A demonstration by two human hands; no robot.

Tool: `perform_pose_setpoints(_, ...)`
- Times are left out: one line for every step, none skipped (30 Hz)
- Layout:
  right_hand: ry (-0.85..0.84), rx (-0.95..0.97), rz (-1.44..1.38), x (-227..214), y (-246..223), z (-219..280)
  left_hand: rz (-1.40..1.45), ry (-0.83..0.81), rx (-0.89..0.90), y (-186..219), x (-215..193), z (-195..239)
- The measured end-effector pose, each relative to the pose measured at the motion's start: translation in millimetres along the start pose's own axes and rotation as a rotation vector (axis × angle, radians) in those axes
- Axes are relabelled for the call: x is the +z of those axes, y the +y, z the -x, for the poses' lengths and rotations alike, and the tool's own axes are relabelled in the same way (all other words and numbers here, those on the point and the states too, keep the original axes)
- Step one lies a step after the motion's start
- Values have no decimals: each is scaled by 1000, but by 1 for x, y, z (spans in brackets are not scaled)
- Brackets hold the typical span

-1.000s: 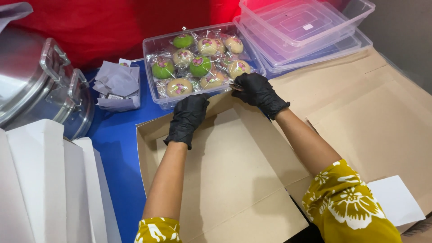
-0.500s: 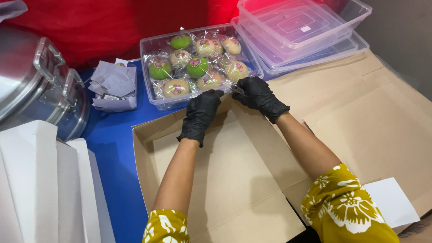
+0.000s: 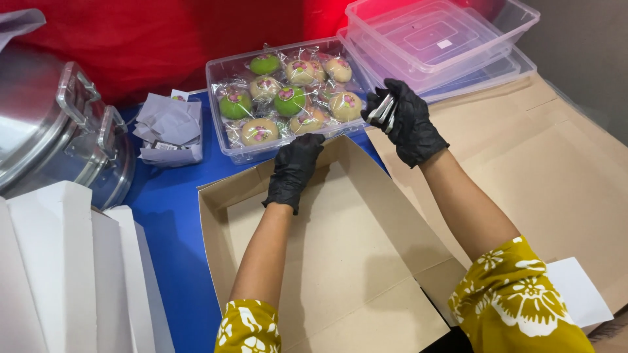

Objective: Assembling cardboard boxes by folding and stapling, and organizing containers of packaged pastries.

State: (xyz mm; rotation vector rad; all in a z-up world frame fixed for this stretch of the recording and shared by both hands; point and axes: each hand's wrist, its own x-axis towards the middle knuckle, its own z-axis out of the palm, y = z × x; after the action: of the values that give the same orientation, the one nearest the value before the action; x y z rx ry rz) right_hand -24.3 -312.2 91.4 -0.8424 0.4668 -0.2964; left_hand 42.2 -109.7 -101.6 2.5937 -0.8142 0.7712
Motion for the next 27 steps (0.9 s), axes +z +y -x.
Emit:
perform_pose_setpoints(-149, 47, 125, -9, 3, -13, 32, -19, -2, -1, 2, 1)
perform_pose_setpoints(-297, 95, 251, -19, 7, -27, 63, -38, -4, -3, 4, 1)
perform_pose_setpoints(-294, 97, 252, -21, 14, -24, 66, -41, -5, -1, 1, 1)
perform_pose_setpoints(-475, -110, 572, -23, 20, -21, 56, -35, -1, 0, -2, 1)
perform_pose_setpoints(-651, -329, 887, -24, 27, -19, 43, -27, 6, 1, -6, -1)
perform_pose_setpoints(-650, -330, 886, -21, 30, -13, 42, -27, 7, 3, -8, 1)
perform_pose_setpoints(-766, -505, 1282, -15, 32, -8, 28, -26, 8, 5, -10, 0)
perform_pose_setpoints(-867, -683, 1681, -10, 34, -3, 14, -24, 9, 7, -13, 0)
perform_pose_setpoints(-870, -691, 1679, -14, 41, -6, 8, -19, 9, 7, -13, -1)
perform_pose_setpoints(-746, -691, 1818, -17, 48, -10, -2, -15, 16, 7, -12, -2)
perform_pose_setpoints(-618, -685, 1953, -22, 56, -13, -12, -13, 19, 7, -11, 0)
perform_pose_setpoints(-623, -690, 1950, -20, 55, -15, -17, -10, 16, 8, -19, 0)
perform_pose_setpoints(-608, -657, 1953, -20, 55, -17, 30, -82, -22, 9, -26, -1)
perform_pose_setpoints(-594, -624, 1954, -19, 54, -20, 77, -154, -60, 11, -32, -2)
perform_pose_setpoints(-590, -629, 1951, -15, 53, -25, 74, -151, -55, 13, -39, -8)
perform_pose_setpoints(-544, -535, 1871, -11, 53, -30, 129, -172, -112, 15, -46, -13)
perform_pose_setpoints(-507, -420, 1798, -17, 58, -31, 195, -208, -183, 23, -49, -6)
perform_pose_setpoints(-511, -401, 1804, -29, 61, -33, 204, -221, -191, 22, -42, 2)
perform_pose_setpoints(-581, -524, 1869, -32, 59, -39, 176, -243, -187, 15, -39, -2)
perform_pose_setpoints(-652, -649, 1930, -34, 56, -44, 148, -266, -182, 9, -36, -6)
perform_pose_setpoints(-648, -657, 1927, -33, 55, -47, 144, -260, -177, 2, -45, -7)
perform_pose_setpoints(-649, -686, 1947, -32, 55, -49, 146, -323, -191, -5, -53, -9)
perform_pose_setpoints(-657, -700, 1973, -36, 58, -48, 154, -396, -212, -8, -59, -3)
perform_pose_setpoints(-659, -693, 1974, -36, 57, -51, 157, -401, -215, -16, -62, -1)
perform_pose_setpoints(-652, -690, 1970, -37, 58, -52, 211, -411, -296, -25, -66, 2)
perform_pose_setpoints(-644, -686, 1966, -37, 58, -54, 265, -421, -377, -33, -70, 6)
perform_pose_setpoints(-645, -690, 1964, -37, 59, -51, 262, -419, -377, -32, -67, 7)
